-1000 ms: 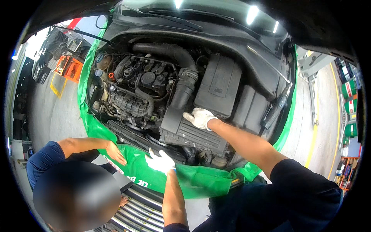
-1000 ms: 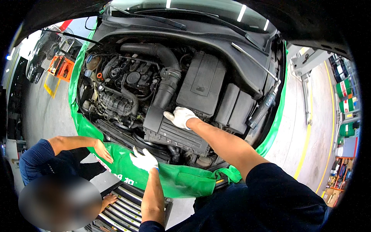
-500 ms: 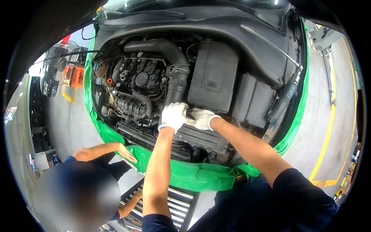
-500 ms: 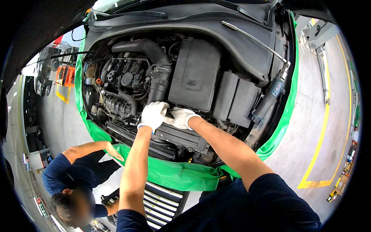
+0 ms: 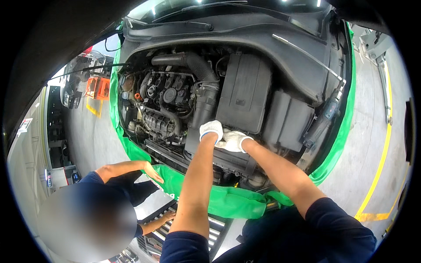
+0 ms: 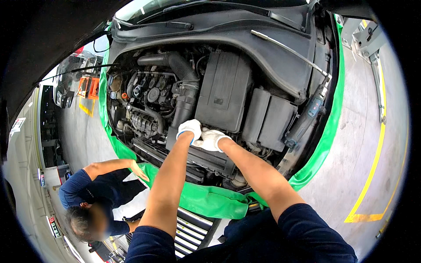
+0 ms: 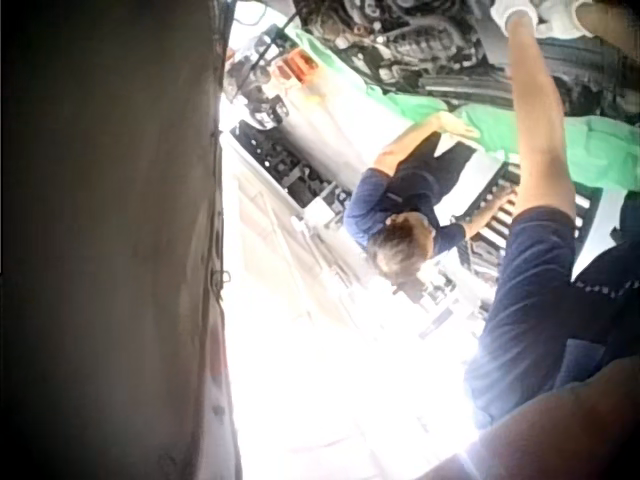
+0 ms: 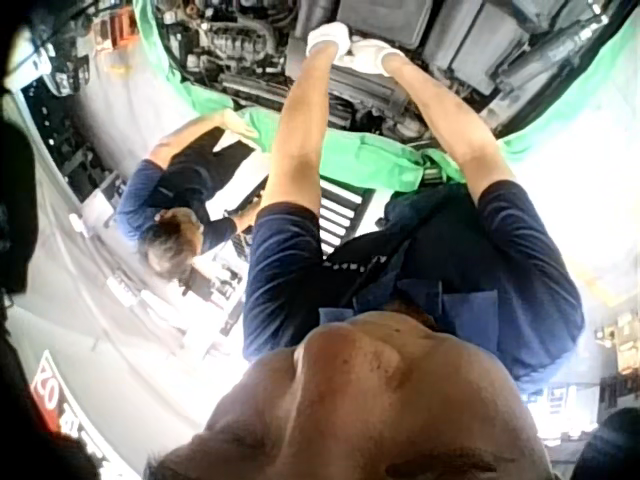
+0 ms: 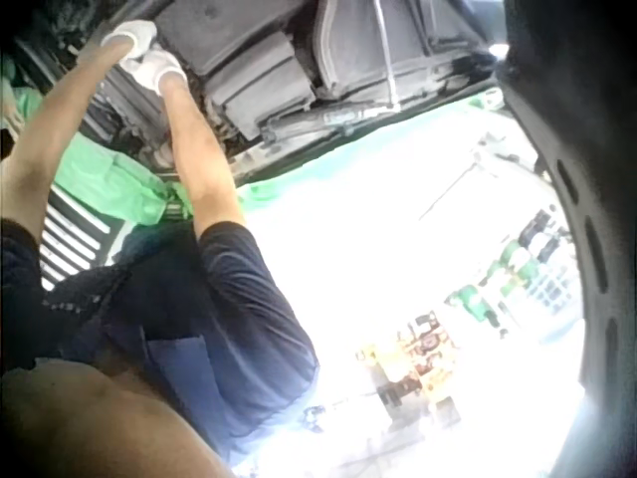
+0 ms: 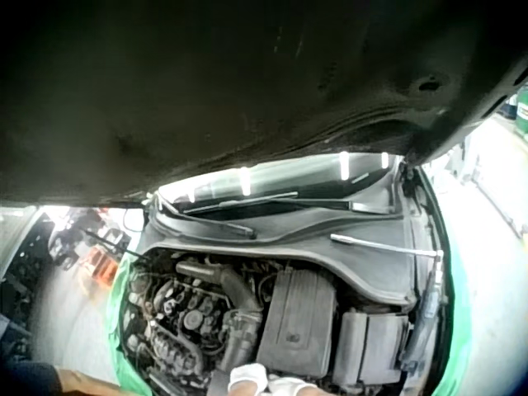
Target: The person removes the engine cover and air intake components from a car's engine bay using an impact wrench and hand tools. They place the removed parts on a nearby tool cart while another person assists by holding the vehicle's protective cover.
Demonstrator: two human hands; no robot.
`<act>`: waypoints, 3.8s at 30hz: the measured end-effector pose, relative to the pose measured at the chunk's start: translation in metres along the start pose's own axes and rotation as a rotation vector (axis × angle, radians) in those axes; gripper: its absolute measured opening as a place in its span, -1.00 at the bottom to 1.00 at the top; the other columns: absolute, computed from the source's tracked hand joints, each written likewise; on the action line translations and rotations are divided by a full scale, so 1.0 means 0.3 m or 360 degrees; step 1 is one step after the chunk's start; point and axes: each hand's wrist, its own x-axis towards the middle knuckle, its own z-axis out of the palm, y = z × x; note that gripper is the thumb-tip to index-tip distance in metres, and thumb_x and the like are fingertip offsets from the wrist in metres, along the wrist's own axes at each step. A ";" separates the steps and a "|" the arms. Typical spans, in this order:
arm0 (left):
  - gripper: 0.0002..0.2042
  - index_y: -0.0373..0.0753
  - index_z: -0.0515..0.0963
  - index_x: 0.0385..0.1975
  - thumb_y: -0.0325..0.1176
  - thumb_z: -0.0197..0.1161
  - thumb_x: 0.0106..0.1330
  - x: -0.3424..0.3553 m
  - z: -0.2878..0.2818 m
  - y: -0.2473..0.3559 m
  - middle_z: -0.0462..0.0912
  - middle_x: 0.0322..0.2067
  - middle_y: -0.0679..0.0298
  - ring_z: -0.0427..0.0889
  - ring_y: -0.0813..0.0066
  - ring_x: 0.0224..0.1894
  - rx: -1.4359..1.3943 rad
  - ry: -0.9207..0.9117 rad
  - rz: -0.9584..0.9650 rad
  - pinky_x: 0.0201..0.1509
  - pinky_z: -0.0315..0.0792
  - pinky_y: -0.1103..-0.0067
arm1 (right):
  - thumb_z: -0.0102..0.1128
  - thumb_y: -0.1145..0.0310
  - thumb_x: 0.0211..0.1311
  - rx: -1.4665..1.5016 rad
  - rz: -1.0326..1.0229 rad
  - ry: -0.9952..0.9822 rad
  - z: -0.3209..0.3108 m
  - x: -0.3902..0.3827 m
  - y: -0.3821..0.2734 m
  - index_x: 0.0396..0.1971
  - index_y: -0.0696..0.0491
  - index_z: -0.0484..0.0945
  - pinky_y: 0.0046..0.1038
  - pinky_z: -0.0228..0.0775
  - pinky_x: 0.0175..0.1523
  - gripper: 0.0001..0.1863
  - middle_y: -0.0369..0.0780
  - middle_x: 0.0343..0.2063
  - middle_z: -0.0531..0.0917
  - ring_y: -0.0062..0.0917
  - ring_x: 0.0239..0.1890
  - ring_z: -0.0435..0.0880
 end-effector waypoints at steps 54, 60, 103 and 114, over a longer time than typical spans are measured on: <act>-0.70 -0.22 0.66 0.11 -0.23 0.22 0.51 -2.133 2.002 -0.081 0.73 -0.04 -0.02 0.66 -0.05 0.11 -0.1850 0.1688 -0.2281 0.25 0.50 0.23 | 0.19 0.28 0.56 -0.0238 -0.0146 -0.0041 0.714 -0.993 -0.087 0.17 0.22 0.63 -0.37 0.45 0.33 -0.63 -0.05 0.08 0.74 -0.37 0.14 0.70; -0.61 -0.23 0.69 0.09 -0.10 0.24 0.45 -2.275 2.129 0.140 0.77 0.04 0.01 0.72 0.01 0.15 -0.2157 0.0306 -0.1714 0.27 0.54 0.29 | 0.20 0.26 0.55 -0.0168 -0.0144 -0.0036 0.757 -1.060 0.059 0.12 0.17 0.67 -0.33 0.53 0.24 -0.65 -0.04 0.03 0.77 -0.29 0.08 0.75; -0.60 -0.41 0.57 0.18 -0.23 0.26 0.53 -1.144 1.639 -0.835 0.74 0.10 -0.05 0.71 0.16 0.17 -0.2174 0.0547 -0.0024 0.31 0.50 0.40 | 0.21 0.09 0.49 0.0190 0.0791 0.1049 0.836 -1.182 -0.352 0.17 0.13 0.64 -0.28 0.53 0.25 -0.53 -0.03 0.07 0.75 -0.18 0.12 0.73; -0.70 -0.40 0.63 0.09 -0.33 0.28 0.52 -1.343 1.672 -0.653 0.78 -0.01 0.07 0.73 0.32 0.05 -0.2217 0.0442 -0.0309 0.23 0.52 0.45 | 0.20 0.10 0.47 -0.0172 0.0381 0.1253 0.588 -0.930 -0.116 0.14 0.07 0.65 -0.19 0.50 0.28 -0.57 -0.04 0.05 0.71 -0.09 0.15 0.67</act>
